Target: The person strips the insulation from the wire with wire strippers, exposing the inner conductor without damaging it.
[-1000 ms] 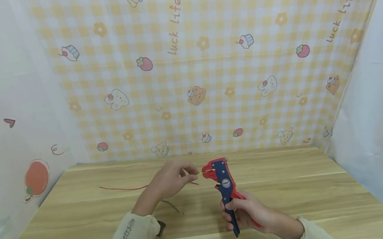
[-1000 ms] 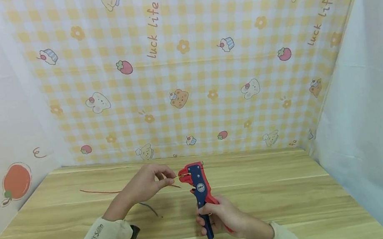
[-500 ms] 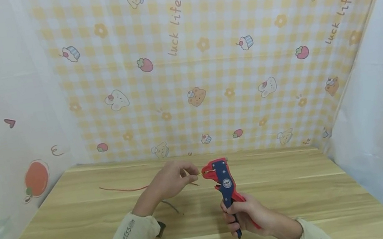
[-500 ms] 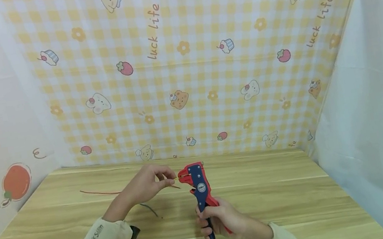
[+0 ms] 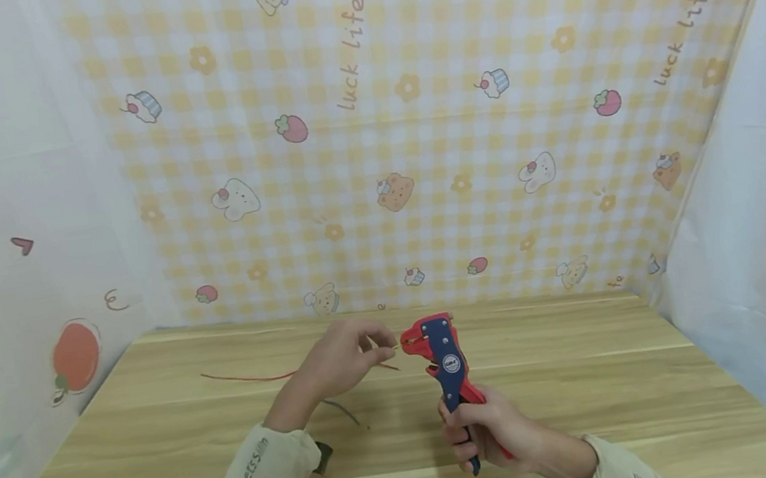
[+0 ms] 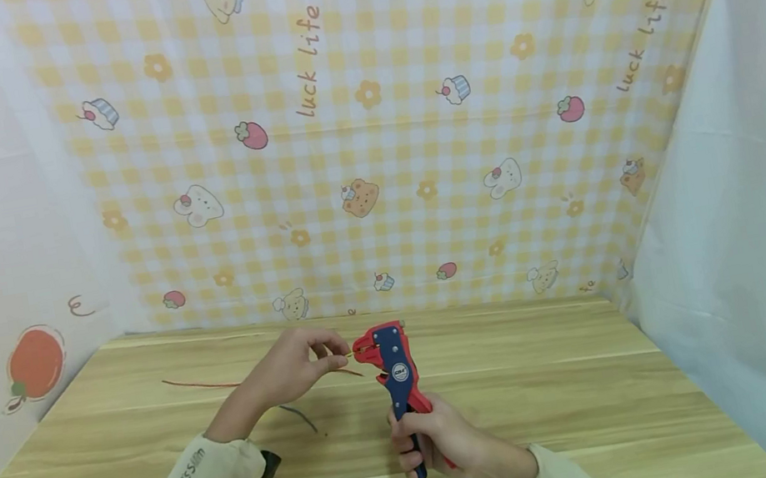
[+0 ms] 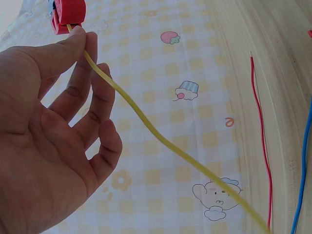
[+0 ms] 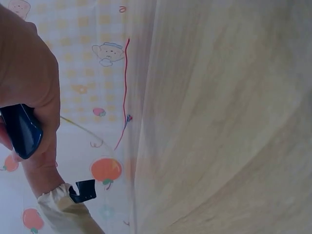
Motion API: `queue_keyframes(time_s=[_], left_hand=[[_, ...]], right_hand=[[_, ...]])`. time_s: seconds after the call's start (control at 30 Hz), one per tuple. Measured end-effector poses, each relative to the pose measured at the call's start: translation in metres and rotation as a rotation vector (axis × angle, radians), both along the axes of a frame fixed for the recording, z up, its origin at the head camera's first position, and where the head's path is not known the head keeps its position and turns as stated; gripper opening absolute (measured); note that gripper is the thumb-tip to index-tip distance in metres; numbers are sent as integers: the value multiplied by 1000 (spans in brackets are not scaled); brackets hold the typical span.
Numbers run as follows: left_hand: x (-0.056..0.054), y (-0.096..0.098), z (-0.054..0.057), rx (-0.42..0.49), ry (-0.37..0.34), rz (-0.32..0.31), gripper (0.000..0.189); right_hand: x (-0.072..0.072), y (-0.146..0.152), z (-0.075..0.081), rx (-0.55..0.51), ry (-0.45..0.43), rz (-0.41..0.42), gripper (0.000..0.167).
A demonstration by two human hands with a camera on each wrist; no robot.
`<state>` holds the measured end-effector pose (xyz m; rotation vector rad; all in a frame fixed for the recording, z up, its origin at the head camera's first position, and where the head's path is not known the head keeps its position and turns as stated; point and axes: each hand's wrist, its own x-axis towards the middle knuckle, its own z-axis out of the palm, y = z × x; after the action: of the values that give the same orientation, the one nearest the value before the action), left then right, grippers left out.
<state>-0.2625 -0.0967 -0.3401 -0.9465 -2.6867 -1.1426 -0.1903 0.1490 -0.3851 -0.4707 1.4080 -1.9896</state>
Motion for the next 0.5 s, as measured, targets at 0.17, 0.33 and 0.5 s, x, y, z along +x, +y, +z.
queue_keyframes(time_s=[0.17, 0.33, 0.5], left_hand=[[-1, 1, -1, -14, -2, -3, 8], [-2, 2, -1, -18, -5, 2, 7], [0, 2, -2, -25, 2, 19, 7]], right_hand=[[0, 1, 0, -7, 11, 15, 9], [0, 0, 0, -10, 13, 21, 9], [0, 0, -2, -7, 11, 19, 8]])
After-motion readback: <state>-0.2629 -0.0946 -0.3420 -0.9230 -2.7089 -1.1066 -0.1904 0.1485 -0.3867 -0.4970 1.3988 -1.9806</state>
